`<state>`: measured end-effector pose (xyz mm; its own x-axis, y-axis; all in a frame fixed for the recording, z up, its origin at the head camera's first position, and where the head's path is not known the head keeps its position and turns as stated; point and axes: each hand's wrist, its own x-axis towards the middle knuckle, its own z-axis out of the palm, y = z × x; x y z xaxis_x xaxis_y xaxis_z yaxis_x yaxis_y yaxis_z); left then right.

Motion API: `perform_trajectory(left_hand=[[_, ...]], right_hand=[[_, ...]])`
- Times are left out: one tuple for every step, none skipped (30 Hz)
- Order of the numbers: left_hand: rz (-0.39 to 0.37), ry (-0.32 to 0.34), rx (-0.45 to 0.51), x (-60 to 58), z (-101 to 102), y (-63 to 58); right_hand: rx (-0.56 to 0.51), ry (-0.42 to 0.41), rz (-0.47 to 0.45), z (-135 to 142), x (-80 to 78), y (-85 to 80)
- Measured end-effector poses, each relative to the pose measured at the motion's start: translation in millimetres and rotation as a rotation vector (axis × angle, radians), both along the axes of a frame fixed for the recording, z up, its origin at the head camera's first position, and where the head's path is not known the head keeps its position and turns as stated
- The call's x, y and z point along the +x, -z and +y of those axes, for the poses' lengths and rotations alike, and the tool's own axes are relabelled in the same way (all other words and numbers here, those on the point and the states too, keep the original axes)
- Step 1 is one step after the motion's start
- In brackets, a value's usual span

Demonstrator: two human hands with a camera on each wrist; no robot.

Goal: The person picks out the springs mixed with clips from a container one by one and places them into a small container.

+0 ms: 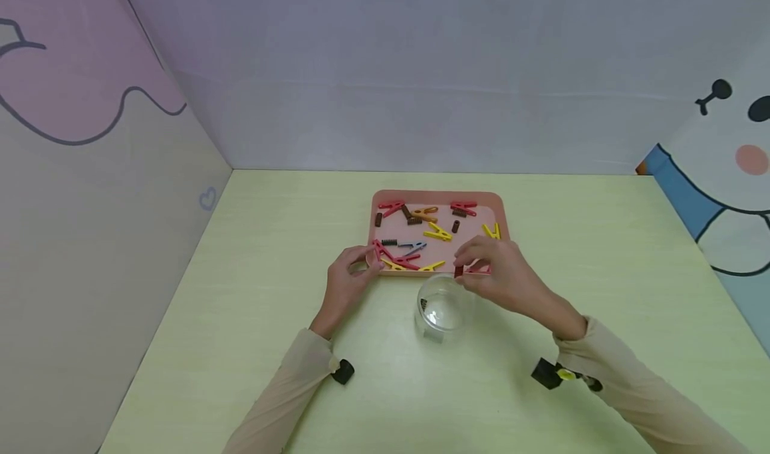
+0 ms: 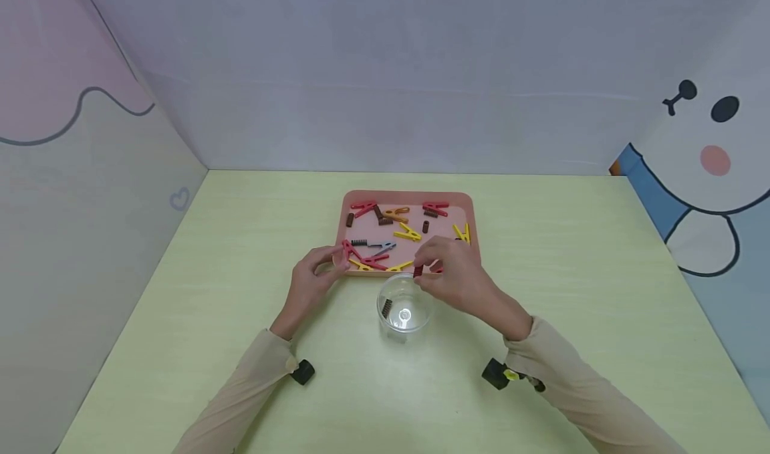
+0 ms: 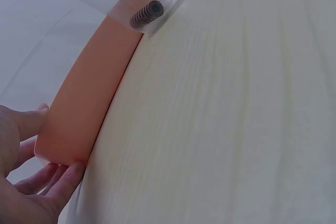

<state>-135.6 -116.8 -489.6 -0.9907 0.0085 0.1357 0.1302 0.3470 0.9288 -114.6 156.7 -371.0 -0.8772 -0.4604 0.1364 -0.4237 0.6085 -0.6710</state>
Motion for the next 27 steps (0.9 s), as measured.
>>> perform_trajectory(left_hand=[[0.003,0.0,0.001,0.2,0,-0.2],[0.006,-0.002,0.0,0.2,0,-0.2],[0.009,-0.004,0.0,0.3,0,-0.2],[0.011,-0.005,-0.002,0.5,0,-0.3],[0.015,-0.007,-0.004,0.6,0,-0.3],[0.018,-0.008,-0.005,0.8,0,-0.5],[0.022,-0.009,-0.007,1.0,0,-0.5],[0.021,-0.011,-0.009,1.0,0,-0.3],[0.02,-0.011,-0.009,0.9,0,-0.1],[0.019,-0.011,-0.011,0.9,0,0.0],[0.02,-0.01,-0.011,0.9,0,0.2],[0.02,-0.01,-0.01,0.8,0,0.1],[0.02,-0.01,-0.009,0.8,0,0.1],[0.02,-0.01,-0.008,0.6,1,0.0],[0.022,-0.009,-0.007,0.7,1,-0.2],[0.024,-0.009,-0.008,0.7,1,-0.4],[0.028,-0.008,-0.009,0.7,1,-0.5],[0.027,-0.01,-0.009,0.7,1,-0.5],[0.027,-0.009,-0.01,0.7,0,-0.3],[0.027,-0.009,-0.008,0.6,0,-0.1],[0.025,-0.008,-0.005,0.5,0,0.1],[0.025,-0.007,-0.003,0.4,0,0.4],[0.025,-0.006,-0.002,0.3,0,0.6],[0.023,-0.007,-0.002,0.2,0,1.0],[0.025,-0.006,-0.002,0.2,0,1.0],[0.026,-0.006,-0.003,0.1,0,1.0],[0.028,-0.007,-0.006,0.1,0,1.1]], right_hand=[[-0.003,-0.005,-0.003,-1,0.8,-0.4],[-0.009,-0.01,-0.006,-2,1.5,-0.7],[-0.017,-0.015,-0.014,-2,2.4,-1.1],[-0.021,-0.018,-0.024,-3,3.2,-1.2],[-0.022,-0.021,-0.033,-3,4.1,-1.5],[-0.021,-0.024,-0.042,-4,5.0,-1.9],[-0.024,-0.029,-0.051,-5,6.1,-2.6],[-0.022,-0.034,-0.057,-6,7.1,-3.0],[-0.016,-0.037,-0.061,-6,8.2,-3.5],[-0.006,-0.042,-0.062,-7,9.0,-3.7],[0.001,-0.048,-0.061,-7,9.9,-3.9],[0.008,-0.056,-0.058,-8,10.5,-4.1],[0.011,-0.064,-0.055,-8,11.1,-4.3],[0.021,-0.071,-0.05,-8,11.6,-4.0],[0.027,-0.081,-0.045,-9,12.0,-4.0],[0.035,-0.09,-0.04,-9,12.4,-3.9],[0.043,-0.099,-0.036,-9,12.8,-3.7],[0.048,-0.107,-0.034,-10,13.2,-3.4],[0.052,-0.114,-0.035,-10,13.7,-3.1],[0.058,-0.121,-0.034,-10,14.1,-2.7],[0.058,-0.126,-0.037,-11,14.6,-2.2],[0.059,-0.13,-0.041,-11,15.0,-1.6],[0.057,-0.134,-0.045,-12,15.4,-1.0],[0.055,-0.138,-0.048,-13,15.8,-0.5],[0.053,-0.142,-0.051,-13,16.1,0.1],[0.051,-0.147,-0.053,-13,16.3,0.6],[0.048,-0.152,-0.055,-14,16.6,1.0]])
